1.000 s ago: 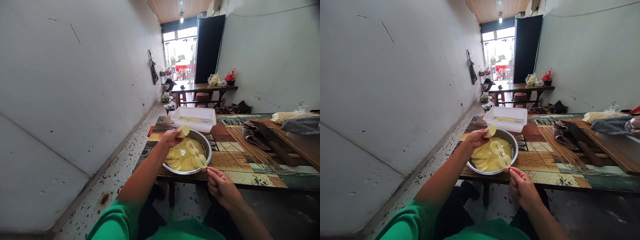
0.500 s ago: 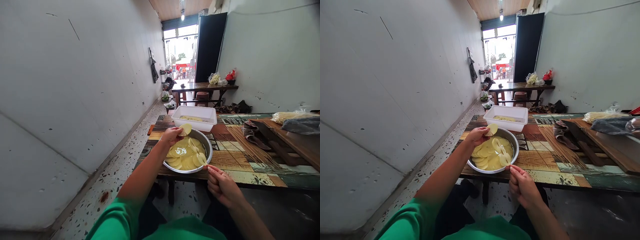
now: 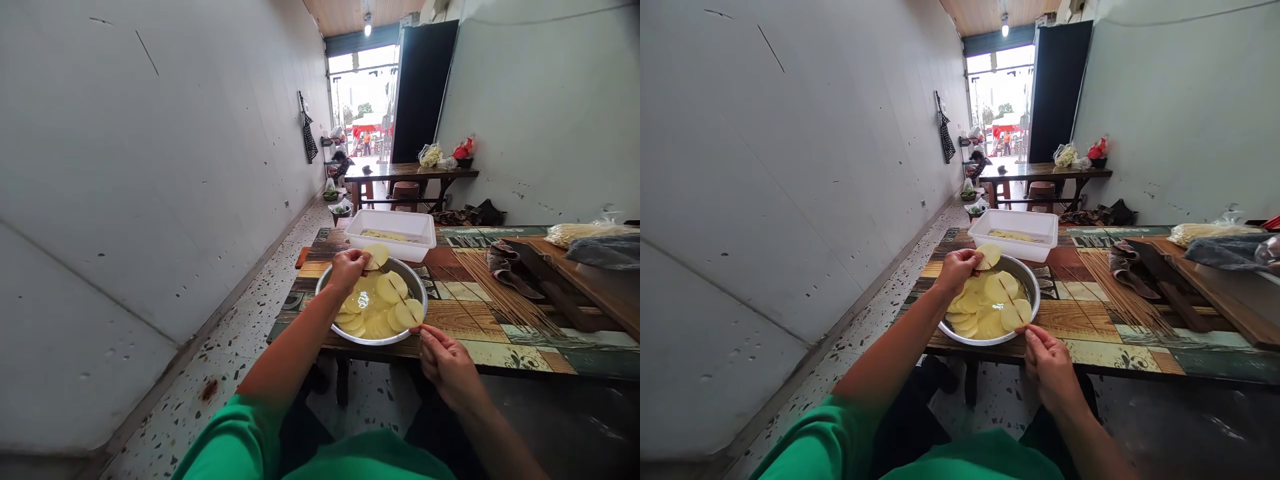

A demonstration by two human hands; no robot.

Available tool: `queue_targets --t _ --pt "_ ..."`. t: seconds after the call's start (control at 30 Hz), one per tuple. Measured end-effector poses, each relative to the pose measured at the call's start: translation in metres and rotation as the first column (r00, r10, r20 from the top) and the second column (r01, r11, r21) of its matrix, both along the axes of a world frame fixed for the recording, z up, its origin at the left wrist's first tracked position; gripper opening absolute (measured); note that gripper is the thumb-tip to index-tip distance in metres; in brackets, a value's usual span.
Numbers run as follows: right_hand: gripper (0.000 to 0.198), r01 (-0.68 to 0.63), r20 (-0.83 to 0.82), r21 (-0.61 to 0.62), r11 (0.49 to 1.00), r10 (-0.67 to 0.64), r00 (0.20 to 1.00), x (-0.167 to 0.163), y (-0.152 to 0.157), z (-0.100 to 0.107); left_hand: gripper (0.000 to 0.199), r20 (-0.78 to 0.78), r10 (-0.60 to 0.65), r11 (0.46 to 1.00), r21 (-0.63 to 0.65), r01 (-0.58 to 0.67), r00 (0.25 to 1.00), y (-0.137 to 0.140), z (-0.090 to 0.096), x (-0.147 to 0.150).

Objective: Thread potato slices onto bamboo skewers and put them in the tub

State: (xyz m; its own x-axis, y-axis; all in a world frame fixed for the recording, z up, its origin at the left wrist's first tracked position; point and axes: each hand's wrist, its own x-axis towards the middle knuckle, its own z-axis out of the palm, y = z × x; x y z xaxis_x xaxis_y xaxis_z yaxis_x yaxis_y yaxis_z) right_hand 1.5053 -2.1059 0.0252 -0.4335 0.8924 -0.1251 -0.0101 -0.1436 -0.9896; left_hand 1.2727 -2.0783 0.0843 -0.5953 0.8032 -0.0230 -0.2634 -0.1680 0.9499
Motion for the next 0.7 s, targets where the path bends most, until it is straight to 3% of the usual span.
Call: queue_targets --t 0.07,0.13,0.17,0.2,0.27,0.33,0.37,0.43,0.5,0.57,0.63,0.7 --pt "0.047 0.126 0.092 0.234 0.964 -0.151 0.984 0.001 0.0 -0.004 0.015 0.015 -0.023 1.0 0.006 0.023 1.0 0.0 0.002 0.0" --pt "0.042 0.184 0.143 0.424 0.887 -0.266 0.953 0.001 -0.001 -0.006 0.014 0.059 -0.063 0.998 0.018 0.062 0.996 0.0 0.002 -0.001" --pt "0.041 0.171 0.157 0.434 0.884 -0.261 0.952 0.001 -0.001 -0.006 0.013 0.078 -0.082 0.996 0.025 0.08 0.994 0.0 0.001 -0.001" --pt "0.042 0.136 0.161 0.38 0.915 -0.211 0.964 0.0 -0.002 -0.004 0.013 0.086 -0.096 0.995 0.032 0.093 0.992 0.001 -0.001 -0.002" --pt "0.047 0.016 0.105 0.146 0.989 -0.032 0.994 -0.002 -0.004 0.001 0.015 0.068 -0.108 0.993 0.045 0.105 0.992 0.001 -0.004 -0.002" --pt "0.053 -0.065 0.012 -0.022 0.998 0.065 0.998 -0.003 -0.004 0.005 0.017 0.047 -0.108 0.993 0.053 0.105 0.993 0.002 -0.006 -0.002" --pt "0.054 -0.052 -0.001 -0.014 0.999 0.052 0.999 -0.003 -0.003 0.007 0.017 0.05 -0.105 0.993 0.056 0.102 0.993 0.002 -0.006 -0.001" --pt "0.05 0.038 0.063 0.167 0.985 -0.049 0.997 -0.002 -0.001 0.006 0.016 0.088 -0.097 0.994 0.057 0.093 0.991 0.003 -0.005 0.0" --pt "0.043 0.096 0.16 0.416 0.904 -0.177 0.971 0.002 0.001 0.001 0.015 0.131 -0.08 0.996 0.056 0.073 0.988 0.003 -0.002 0.002" --pt "0.041 0.08 0.251 0.608 0.79 -0.287 0.925 0.006 0.003 -0.006 0.013 0.15 -0.05 0.998 0.042 0.045 0.987 0.003 0.0 0.003" --pt "0.044 0.016 0.345 0.732 0.681 -0.39 0.854 0.011 0.003 -0.012 0.012 0.145 -0.024 1.0 0.018 0.022 0.989 0.003 0.0 0.004" --pt "0.047 -0.054 0.418 0.786 0.616 -0.466 0.78 0.013 0.003 -0.017 0.012 0.135 -0.012 1.0 -0.006 0.013 0.991 0.002 -0.001 0.005"
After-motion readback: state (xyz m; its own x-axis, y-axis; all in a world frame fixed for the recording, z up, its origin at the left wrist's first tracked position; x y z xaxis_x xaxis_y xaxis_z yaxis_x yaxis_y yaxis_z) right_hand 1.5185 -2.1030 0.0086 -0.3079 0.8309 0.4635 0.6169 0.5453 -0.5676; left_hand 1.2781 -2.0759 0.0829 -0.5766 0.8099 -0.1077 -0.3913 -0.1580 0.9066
